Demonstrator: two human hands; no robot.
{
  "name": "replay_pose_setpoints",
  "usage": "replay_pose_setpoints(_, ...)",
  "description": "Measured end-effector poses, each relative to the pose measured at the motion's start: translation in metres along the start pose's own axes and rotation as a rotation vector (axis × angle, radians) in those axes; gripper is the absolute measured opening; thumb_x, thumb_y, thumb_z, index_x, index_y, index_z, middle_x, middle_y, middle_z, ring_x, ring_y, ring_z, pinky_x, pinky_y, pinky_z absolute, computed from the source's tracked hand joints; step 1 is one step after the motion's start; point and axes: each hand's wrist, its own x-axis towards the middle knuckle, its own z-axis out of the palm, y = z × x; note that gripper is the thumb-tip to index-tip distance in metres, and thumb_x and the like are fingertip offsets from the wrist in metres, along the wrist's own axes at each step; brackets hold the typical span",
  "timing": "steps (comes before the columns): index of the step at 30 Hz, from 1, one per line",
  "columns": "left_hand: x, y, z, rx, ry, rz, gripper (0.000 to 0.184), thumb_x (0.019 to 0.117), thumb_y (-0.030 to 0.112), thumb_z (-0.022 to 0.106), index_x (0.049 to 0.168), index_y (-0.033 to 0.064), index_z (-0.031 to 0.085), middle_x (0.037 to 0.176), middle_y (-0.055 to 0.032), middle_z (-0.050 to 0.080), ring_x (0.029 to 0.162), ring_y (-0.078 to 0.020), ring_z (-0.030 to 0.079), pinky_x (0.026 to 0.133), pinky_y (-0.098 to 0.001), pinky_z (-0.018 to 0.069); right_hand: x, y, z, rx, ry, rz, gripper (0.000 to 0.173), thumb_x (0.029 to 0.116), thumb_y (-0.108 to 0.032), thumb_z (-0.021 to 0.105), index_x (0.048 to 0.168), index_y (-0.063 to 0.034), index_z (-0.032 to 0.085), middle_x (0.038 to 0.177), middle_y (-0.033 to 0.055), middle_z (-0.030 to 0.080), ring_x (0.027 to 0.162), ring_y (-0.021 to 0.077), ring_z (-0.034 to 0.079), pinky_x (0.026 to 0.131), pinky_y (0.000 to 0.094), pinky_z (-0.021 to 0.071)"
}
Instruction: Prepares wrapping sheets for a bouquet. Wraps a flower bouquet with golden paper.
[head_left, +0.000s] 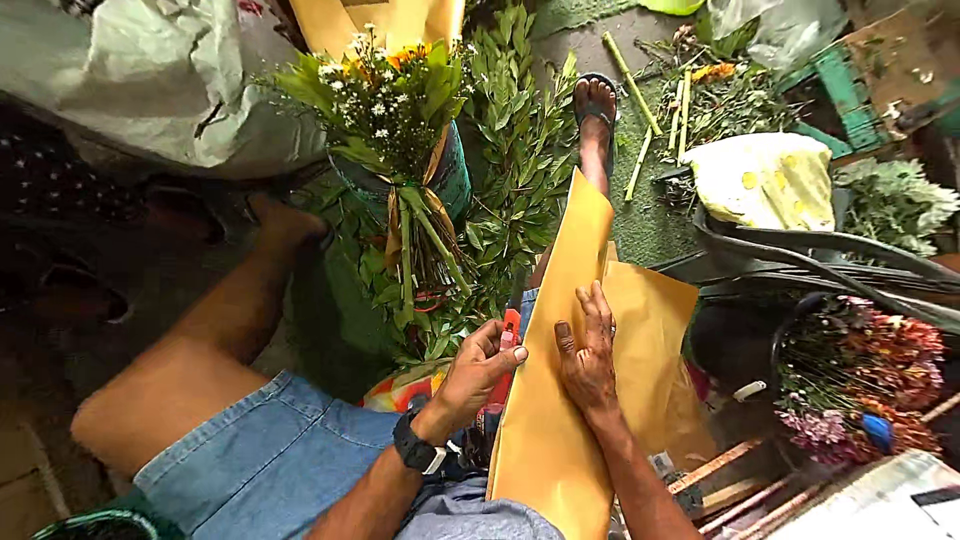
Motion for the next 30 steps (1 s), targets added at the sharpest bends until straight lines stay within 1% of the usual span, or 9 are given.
replay_pose_setpoints(1, 0.0, -0.002, 0.001, -0.09, -0.015, 0.0, 0.023, 0.0981, 0.006, 0.061, 0.119, -0.0031, 0.055, 0.093, -0.0123, 0.067, 0.079, -0.0177, 0.068, 0.075, -0.034, 0.0603, 0.0, -0.001, -0.001, 0.015, -0.001, -0.01, 0.063, 0.1028, -0.051, 0.047, 0.145, -0.0045, 0.056, 0.159, 0.0198, 0.041, 0.149, 0.0353, 0.035, 0.123, 0.0547, 0.0282)
replay_pose_setpoints(4, 0.001, -0.011, 0.002, -0.315, -0.027, -0.028, 0.016, 0.1022, 0.007, 0.055, 0.115, -0.0029, 0.054, 0.088, -0.0133, 0.065, 0.067, -0.0173, 0.065, 0.064, -0.0326, 0.06, 0.0, -0.001, -0.002, 0.056, -0.004, -0.018, 0.058, 0.1032, -0.047, 0.046, 0.14, -0.0038, 0.06, 0.156, 0.0193, 0.046, 0.149, 0.0339, 0.035, 0.124, 0.0527, 0.0266)
replay_pose_setpoints(11, 0.001, -0.016, 0.005, -0.312, 0.04, -0.038, 0.012, 0.0977, 0.009, 0.063, 0.105, 0.0004, 0.059, 0.071, -0.0046, 0.057, 0.054, -0.0094, 0.054, 0.052, -0.0239, 0.0505, -0.002, 0.0, -0.002, 0.057, 0.0, -0.083, 0.062, 0.0981, -0.051, 0.054, 0.137, -0.0023, 0.062, 0.154, 0.0206, 0.046, 0.148, 0.0346, 0.038, 0.123, 0.0524, 0.0292)
replay_pose_setpoints(13, 0.001, -0.015, 0.005, -0.324, 0.064, -0.058, 0.012, 0.0975, 0.008, 0.063, 0.105, -0.0009, 0.061, 0.069, -0.0044, 0.058, 0.054, -0.009, 0.054, 0.051, -0.0232, 0.0497, -0.003, -0.001, -0.001, 0.027, 0.004, -0.148, 0.062, 0.0961, -0.052, 0.058, 0.135, -0.0034, 0.064, 0.153, 0.0215, 0.048, 0.145, 0.036, 0.04, 0.121, 0.0534, 0.032)
replay_pose_setpoints(16, 0.001, -0.02, 0.002, -0.427, 0.045, -0.099, 0.013, 0.1002, 0.008, 0.06, 0.108, -0.0013, 0.061, 0.072, -0.0056, 0.06, 0.055, -0.0089, 0.056, 0.052, -0.0232, 0.0514, -0.004, -0.001, -0.001, 0.005, -0.006, -0.251, 0.057, 0.0983, -0.054, 0.055, 0.133, -0.0103, 0.067, 0.152, 0.0201, 0.049, 0.144, 0.0372, 0.042, 0.12, 0.0561, 0.0316)
replay_pose_setpoints(20, -0.001, -0.029, 0.005, -0.55, 0.011, -0.123, 0.016, 0.1032, 0.011, 0.057, 0.112, -0.0012, 0.063, 0.08, -0.0103, 0.067, 0.065, -0.0136, 0.064, 0.064, -0.0299, 0.0583, -0.005, -0.002, 0.0, 0.002, -0.028, -0.308, 0.054, 0.1018, -0.055, 0.048, 0.134, -0.0155, 0.066, 0.152, 0.0183, 0.049, 0.144, 0.0364, 0.041, 0.12, 0.0556, 0.0326)
replay_pose_setpoints(24, -0.004, -0.024, 0.011, -0.364, 0.09, -0.085, 0.016, 0.0966, 0.005, 0.061, 0.11, -0.0033, 0.061, 0.077, -0.0097, 0.066, 0.063, -0.0133, 0.064, 0.06, -0.0283, 0.0569, -0.004, -0.003, 0.0, -0.017, -0.027, -0.277, 0.055, 0.1015, -0.054, 0.049, 0.133, -0.0119, 0.067, 0.151, 0.0193, 0.05, 0.143, 0.037, 0.043, 0.119, 0.0548, 0.0339)
replay_pose_setpoints(27, -0.009, -0.017, 0.012, -0.109, 0.118, -0.048, 0.029, 0.0855, 0.005, 0.069, 0.113, -0.0013, 0.061, 0.083, -0.0079, 0.065, 0.065, -0.0134, 0.062, 0.058, -0.0272, 0.0537, -0.004, -0.002, 0.0, -0.019, -0.03, -0.255, 0.055, 0.1022, -0.052, 0.048, 0.132, -0.0093, 0.067, 0.15, 0.0193, 0.051, 0.142, 0.0359, 0.044, 0.119, 0.0536, 0.034)
replay_pose_setpoints(30, -0.011, -0.015, 0.015, 0.04, 0.184, -0.006, 0.022, 0.0841, 0.003, 0.073, 0.104, -0.001, 0.063, 0.076, -0.0066, 0.064, 0.063, -0.0139, 0.062, 0.057, -0.0284, 0.0545, -0.003, -0.001, 0.001, -0.016, -0.024, -0.252, 0.056, 0.102, -0.052, 0.049, 0.132, -0.0082, 0.067, 0.15, 0.0198, 0.051, 0.142, 0.0359, 0.044, 0.119, 0.0533, 0.0344)
